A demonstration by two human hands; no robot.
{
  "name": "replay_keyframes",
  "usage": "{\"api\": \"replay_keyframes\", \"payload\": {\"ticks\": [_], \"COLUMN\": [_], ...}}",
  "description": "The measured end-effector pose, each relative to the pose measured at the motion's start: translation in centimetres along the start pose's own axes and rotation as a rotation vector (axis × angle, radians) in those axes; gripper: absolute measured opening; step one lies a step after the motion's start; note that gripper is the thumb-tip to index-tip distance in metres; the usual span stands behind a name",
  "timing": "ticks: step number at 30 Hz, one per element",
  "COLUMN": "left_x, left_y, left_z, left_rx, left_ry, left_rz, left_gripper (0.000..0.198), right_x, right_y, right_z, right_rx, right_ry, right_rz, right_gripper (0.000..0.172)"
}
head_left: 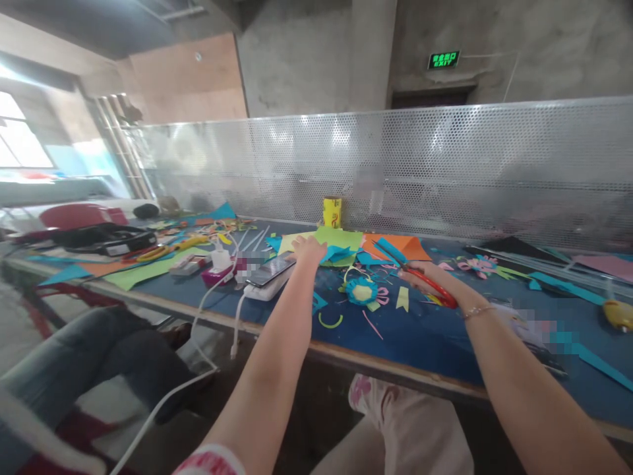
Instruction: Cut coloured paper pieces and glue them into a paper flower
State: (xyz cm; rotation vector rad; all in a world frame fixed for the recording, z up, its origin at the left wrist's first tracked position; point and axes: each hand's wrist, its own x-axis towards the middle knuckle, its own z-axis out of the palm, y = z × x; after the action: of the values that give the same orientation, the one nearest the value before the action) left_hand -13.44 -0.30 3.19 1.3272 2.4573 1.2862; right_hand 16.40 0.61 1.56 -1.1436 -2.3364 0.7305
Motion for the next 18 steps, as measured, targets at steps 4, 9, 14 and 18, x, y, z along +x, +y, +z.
{"api": "replay_keyframes", "payload": {"ticks": [4,9,14,18], "left_x": [-0.3,-3.1,-6.3,-7.0], "left_y": [1.2,4.7,6.0,5.9], "left_z": [1.5,3.9,4.4,4.5], "left_rx": [-0.122,-0.732,-0.909,-0.987], "left_ry": [0.028,-0.380,-0.693,-0.713], "left_rz": [0.213,0.317,0.363,0.319], "left_gripper": [0.026,0.028,0.025,0.020], "right_x": [0.2,-0.1,-0.3,-0.2], "right_y": [0.0,-1.5,-3.0,-2.9], "right_z": [0.2,0.6,0.9,1.1], "right_rx": [0.037,0.162,0.256,0.241], "right_ry": [0.015,0.057,0.102,0.087], "right_rz": [0.008,0.033,0.059,0.009], "right_gripper": [0.036,0.032,0.031,0.032]}}
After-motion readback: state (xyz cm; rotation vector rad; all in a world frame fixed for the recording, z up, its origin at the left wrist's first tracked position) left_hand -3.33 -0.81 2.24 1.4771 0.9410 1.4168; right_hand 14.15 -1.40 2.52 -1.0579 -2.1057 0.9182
